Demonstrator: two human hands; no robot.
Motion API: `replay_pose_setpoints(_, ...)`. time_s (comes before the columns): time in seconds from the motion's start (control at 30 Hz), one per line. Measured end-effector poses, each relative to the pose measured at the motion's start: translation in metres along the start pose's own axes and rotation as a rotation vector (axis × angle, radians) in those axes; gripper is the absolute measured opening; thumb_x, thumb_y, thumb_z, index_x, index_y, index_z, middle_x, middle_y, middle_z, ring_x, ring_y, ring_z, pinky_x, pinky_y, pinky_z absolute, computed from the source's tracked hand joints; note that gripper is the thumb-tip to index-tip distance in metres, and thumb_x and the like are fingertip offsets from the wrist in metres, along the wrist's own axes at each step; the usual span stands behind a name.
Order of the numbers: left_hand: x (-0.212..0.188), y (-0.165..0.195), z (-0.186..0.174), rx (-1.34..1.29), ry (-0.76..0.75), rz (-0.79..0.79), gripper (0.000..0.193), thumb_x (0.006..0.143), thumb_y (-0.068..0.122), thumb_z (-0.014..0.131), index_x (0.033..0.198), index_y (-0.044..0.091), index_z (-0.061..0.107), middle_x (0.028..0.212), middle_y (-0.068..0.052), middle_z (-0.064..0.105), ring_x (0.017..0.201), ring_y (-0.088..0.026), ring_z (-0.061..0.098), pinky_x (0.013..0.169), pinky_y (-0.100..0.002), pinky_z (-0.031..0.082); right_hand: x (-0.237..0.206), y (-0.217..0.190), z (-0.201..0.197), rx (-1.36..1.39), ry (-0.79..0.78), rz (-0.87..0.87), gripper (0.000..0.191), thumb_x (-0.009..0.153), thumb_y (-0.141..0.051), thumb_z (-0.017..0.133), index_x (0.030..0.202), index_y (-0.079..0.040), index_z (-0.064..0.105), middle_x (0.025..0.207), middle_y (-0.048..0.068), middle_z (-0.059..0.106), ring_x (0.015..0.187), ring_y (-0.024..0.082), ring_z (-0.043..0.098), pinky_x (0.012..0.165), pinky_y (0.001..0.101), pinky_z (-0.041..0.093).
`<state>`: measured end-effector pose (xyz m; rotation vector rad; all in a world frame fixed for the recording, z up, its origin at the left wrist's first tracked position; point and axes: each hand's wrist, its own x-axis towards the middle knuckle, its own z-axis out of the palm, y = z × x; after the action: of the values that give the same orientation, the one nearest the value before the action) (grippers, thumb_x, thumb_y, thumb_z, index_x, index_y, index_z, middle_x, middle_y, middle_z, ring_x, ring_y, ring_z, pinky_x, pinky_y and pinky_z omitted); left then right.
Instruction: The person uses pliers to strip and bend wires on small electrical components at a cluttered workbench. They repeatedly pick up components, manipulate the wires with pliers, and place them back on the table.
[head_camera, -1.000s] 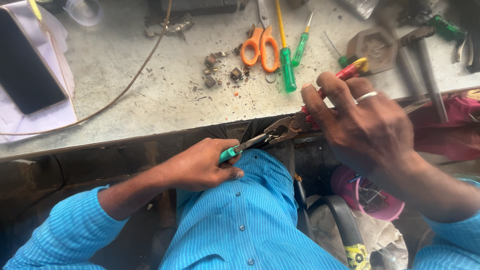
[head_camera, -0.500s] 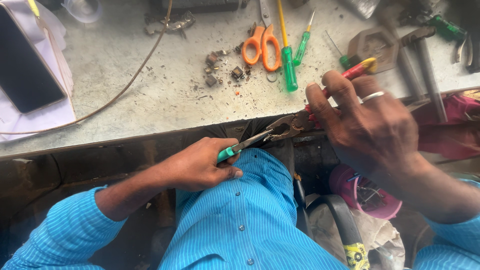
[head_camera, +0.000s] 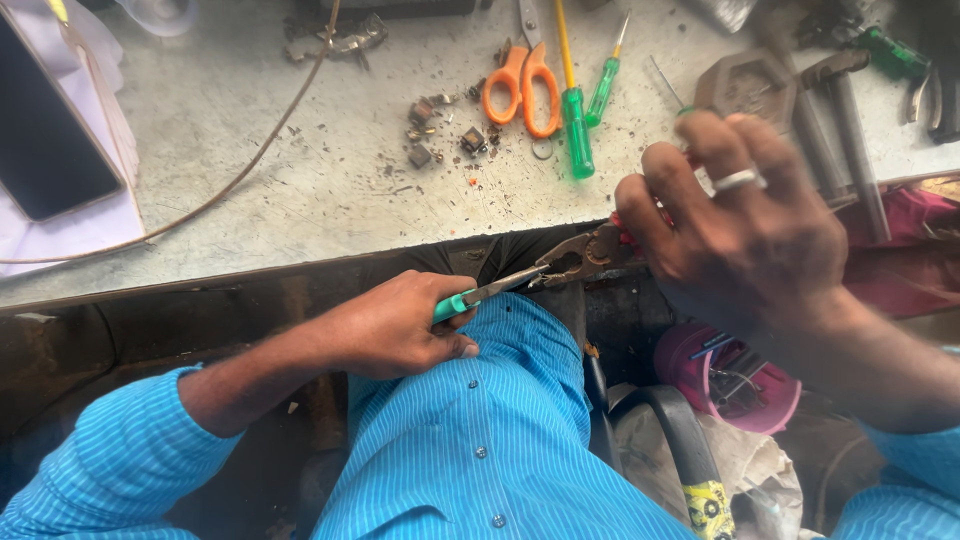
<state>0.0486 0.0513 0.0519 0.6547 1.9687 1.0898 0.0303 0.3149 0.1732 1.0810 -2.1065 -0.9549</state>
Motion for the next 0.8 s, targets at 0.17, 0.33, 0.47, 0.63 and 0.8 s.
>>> replay_pose_setpoints(0.17,0.001,0.001,-0.002,-0.019,-0.035,-0.07,0.034,0.082,0.03,0.078,0.084,0.005,0.056,0.072,-0.011,0.064,0.071,-0.026,0.066,0.066,-0.046,0.05,0.004,0.006,0.004,0.011,0.014,-0.055,0.022,0.094,-0.035,0.07,0.075,-0.025,0.067,0.076,-0.008,0.06,0.085,0.011,0.062,0.089,0.0315,0.042)
replay_pose_setpoints(0.33,0.001,-0.002,-0.001,-0.026,-0.044,-0.067,0.034,0.082,0.029,0.078,0.083,0.004,0.055,0.072,-0.011,0.065,0.072,-0.026,0.067,0.068,-0.045,0.051,0.004,0.005,0.009,0.008,0.04,-0.068,0.015,0.088,-0.029,0.071,0.073,-0.026,0.066,0.072,-0.011,0.059,0.081,0.007,0.062,0.088,0.0293,0.04)
replay_pose_setpoints(0.47,0.001,-0.004,0.002,-0.042,-0.043,-0.031,0.033,0.083,0.029,0.078,0.084,0.005,0.056,0.074,-0.01,0.067,0.074,-0.026,0.069,0.069,-0.045,0.052,0.0,0.002,0.013,0.042,0.013,-0.067,0.018,0.091,-0.023,0.072,0.074,-0.027,0.066,0.073,-0.01,0.06,0.081,0.007,0.063,0.09,0.0298,0.04)
replay_pose_setpoints(0.63,0.004,-0.005,0.006,-0.039,-0.027,-0.05,0.031,0.082,0.029,0.079,0.084,0.006,0.057,0.074,-0.01,0.067,0.075,-0.024,0.069,0.068,-0.045,0.05,-0.003,-0.003,0.019,0.071,0.015,-0.034,0.016,0.092,-0.027,0.071,0.076,-0.029,0.069,0.074,-0.01,0.061,0.083,0.009,0.063,0.092,0.0327,0.041)
replay_pose_setpoints(0.8,0.006,-0.015,0.01,-0.085,0.036,0.007,0.033,0.083,0.027,0.079,0.083,0.006,0.054,0.07,-0.01,0.061,0.068,-0.024,0.061,0.064,-0.043,0.048,-0.018,-0.001,0.025,0.097,-0.044,0.02,0.012,0.088,-0.021,0.071,0.098,-0.025,0.074,0.095,-0.005,0.067,0.1,0.014,0.063,0.107,0.0443,0.043)
